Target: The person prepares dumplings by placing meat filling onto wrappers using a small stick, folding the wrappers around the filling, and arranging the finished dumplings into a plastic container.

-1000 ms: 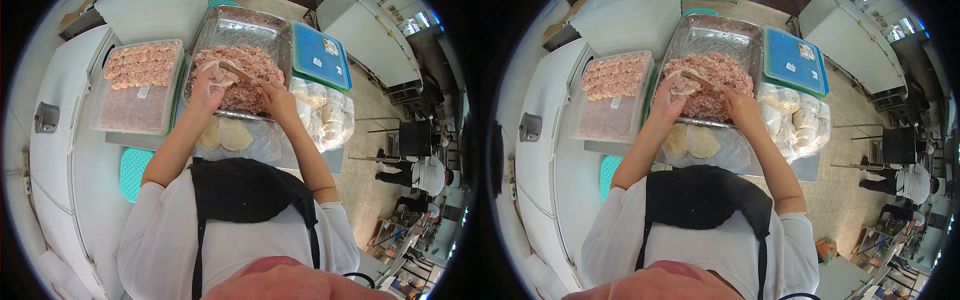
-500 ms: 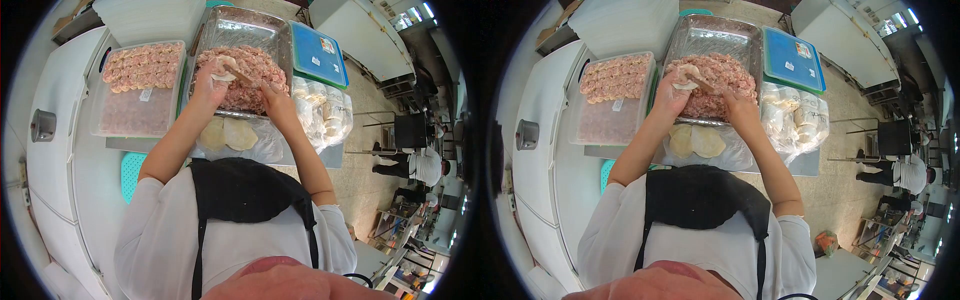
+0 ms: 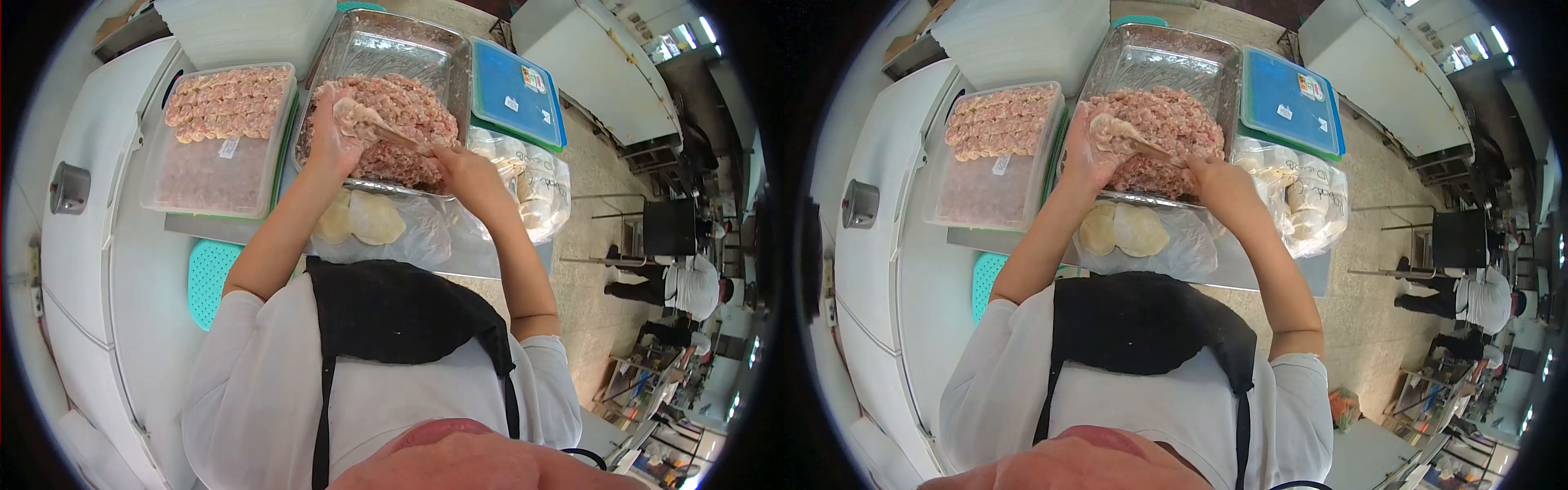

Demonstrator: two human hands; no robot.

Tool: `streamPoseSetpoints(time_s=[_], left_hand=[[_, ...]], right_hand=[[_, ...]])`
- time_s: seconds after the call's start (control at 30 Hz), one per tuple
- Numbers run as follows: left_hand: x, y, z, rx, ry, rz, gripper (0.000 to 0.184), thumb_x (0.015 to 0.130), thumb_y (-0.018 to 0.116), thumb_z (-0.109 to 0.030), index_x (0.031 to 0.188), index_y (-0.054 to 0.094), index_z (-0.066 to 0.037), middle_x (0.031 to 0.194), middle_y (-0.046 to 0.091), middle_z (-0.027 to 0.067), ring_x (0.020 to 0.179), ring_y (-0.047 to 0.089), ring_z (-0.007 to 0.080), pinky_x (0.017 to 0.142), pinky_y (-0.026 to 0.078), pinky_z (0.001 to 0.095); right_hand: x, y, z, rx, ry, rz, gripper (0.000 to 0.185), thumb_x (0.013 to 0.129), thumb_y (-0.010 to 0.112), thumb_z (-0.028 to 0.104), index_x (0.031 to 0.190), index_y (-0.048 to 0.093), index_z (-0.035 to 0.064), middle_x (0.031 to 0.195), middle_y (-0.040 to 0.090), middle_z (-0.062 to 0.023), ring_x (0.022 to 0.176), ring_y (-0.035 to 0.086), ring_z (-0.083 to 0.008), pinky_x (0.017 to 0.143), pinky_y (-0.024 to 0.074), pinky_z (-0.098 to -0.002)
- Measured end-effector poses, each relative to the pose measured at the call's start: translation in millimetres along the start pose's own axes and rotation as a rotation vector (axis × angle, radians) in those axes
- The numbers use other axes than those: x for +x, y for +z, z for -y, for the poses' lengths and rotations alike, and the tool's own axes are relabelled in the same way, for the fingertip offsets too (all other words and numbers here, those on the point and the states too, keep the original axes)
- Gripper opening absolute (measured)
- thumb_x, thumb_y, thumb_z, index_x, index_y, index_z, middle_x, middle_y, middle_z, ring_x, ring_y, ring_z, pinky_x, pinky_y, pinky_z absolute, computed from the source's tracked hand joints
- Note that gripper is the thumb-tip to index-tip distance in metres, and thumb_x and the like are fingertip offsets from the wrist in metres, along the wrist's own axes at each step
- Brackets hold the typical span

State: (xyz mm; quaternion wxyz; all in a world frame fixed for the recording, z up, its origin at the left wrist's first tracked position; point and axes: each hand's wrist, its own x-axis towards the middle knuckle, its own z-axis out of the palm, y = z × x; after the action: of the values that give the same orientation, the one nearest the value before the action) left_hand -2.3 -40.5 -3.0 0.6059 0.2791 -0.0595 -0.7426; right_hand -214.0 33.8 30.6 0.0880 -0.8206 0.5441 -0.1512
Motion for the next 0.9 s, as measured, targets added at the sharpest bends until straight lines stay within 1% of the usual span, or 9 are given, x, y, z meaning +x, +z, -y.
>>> streamPoseSetpoints(time_s=[0.07,0.2,0.33,0.4,0.53,0.6,0.73,0.8,0.9], left_hand=[[3,-3,5,0.015,0.006,0.038,0.053,0.094,0.049,-0.047,0.115,0.052,0.001,0.116,0.057,0.0184,0.106,0.057,0.0356,0.095,0.045,0.0510],[0,11,18,0.057,-0.014,0.026,0.060,0.093,0.050,-0.048,0.124,0.045,0.003,0.119,0.054,0.0215,0.107,0.056,0.0358,0.094,0.046,0.0533],[11,0,24,-0.162,-0.043,0.106,0.048,0.091,0.057,-0.039,0.118,0.048,-0.001,0.115,0.056,0.0187,0.106,0.058,0.0322,0.094,0.046,0.0504],[-8,9,25,0.207,0.125,0.315,0.056,0.083,0.068,-0.024,0.129,0.043,-0.003,0.118,0.054,0.0188,0.111,0.056,0.0323,0.099,0.043,0.0484],[-38,31,17,0.736,0.150,0.394,0.076,0.076,0.073,-0.012,0.140,0.033,-0.009,0.128,0.049,0.0163,0.113,0.056,0.0305,0.102,0.042,0.0445],[-44,40,15,1.487,0.767,0.388,0.075,0.074,0.074,-0.012,0.140,0.038,-0.012,0.128,0.054,0.0120,0.110,0.058,0.0258,0.101,0.042,0.0389],[-48,54,10,1.520,0.681,0.683,0.056,0.072,0.076,-0.014,0.125,0.056,-0.010,0.117,0.063,0.0083,0.106,0.060,0.0209,0.096,0.044,0.0350],[-61,67,1,1.610,0.324,0.584,0.039,0.070,0.078,-0.017,0.106,0.066,-0.007,0.100,0.068,0.0083,0.104,0.060,0.0197,0.093,0.043,0.0342],[-46,53,5,1.911,0.429,0.775,0.038,0.069,0.080,-0.025,0.098,0.065,-0.008,0.106,0.063,0.0069,0.099,0.060,0.0208,0.092,0.045,0.0371]], right_hand=[[-8,-33,14,-0.241,0.055,0.080,0.023,0.089,0.056,0.017,0.110,0.058,0.0065,0.088,0.062,-0.0158,0.074,0.063,-0.0363,0.061,0.0499,-0.0450],[-5,-3,0,-0.048,-0.113,-0.073,0.024,0.089,0.056,0.016,0.112,0.057,0.0067,0.088,0.061,-0.0154,0.071,0.063,-0.0355,0.058,0.0497,-0.0442],[-6,-31,-30,0.121,-0.083,-0.023,0.026,0.091,0.056,0.017,0.112,0.060,0.0018,0.091,0.062,-0.0196,0.083,0.062,-0.0389,0.071,0.0492,-0.0448],[-10,-33,-49,0.315,-0.099,-0.112,0.026,0.092,0.053,0.017,0.109,0.060,-0.0005,0.095,0.063,-0.0244,0.088,0.061,-0.0412,0.077,0.0476,-0.0451],[-18,-47,-70,0.474,-0.036,0.043,0.034,0.098,0.048,0.028,0.112,0.062,0.0001,0.076,0.060,-0.0160,0.071,0.058,-0.0254,0.067,0.0464,-0.0352],[-22,-64,-67,0.526,-0.018,0.143,0.036,0.099,0.046,0.029,0.112,0.062,-0.0001,0.071,0.058,-0.0133,0.065,0.054,-0.0197,0.065,0.0451,-0.0325],[-27,-70,-66,0.540,-0.086,0.217,0.034,0.098,0.049,0.028,0.112,0.063,0.0009,0.067,0.053,-0.0075,0.061,0.045,-0.0140,0.062,0.0428,-0.0295],[-27,-56,-71,0.564,-0.133,0.203,0.033,0.098,0.050,0.028,0.112,0.063,0.0012,0.067,0.053,-0.0072,0.061,0.045,-0.0145,0.062,0.0432,-0.0300],[-19,-21,-93,0.649,-0.155,0.291,0.031,0.097,0.053,0.026,0.114,0.062,0.0018,0.071,0.057,-0.0099,0.062,0.050,-0.0144,0.061,0.0437,-0.0309]])
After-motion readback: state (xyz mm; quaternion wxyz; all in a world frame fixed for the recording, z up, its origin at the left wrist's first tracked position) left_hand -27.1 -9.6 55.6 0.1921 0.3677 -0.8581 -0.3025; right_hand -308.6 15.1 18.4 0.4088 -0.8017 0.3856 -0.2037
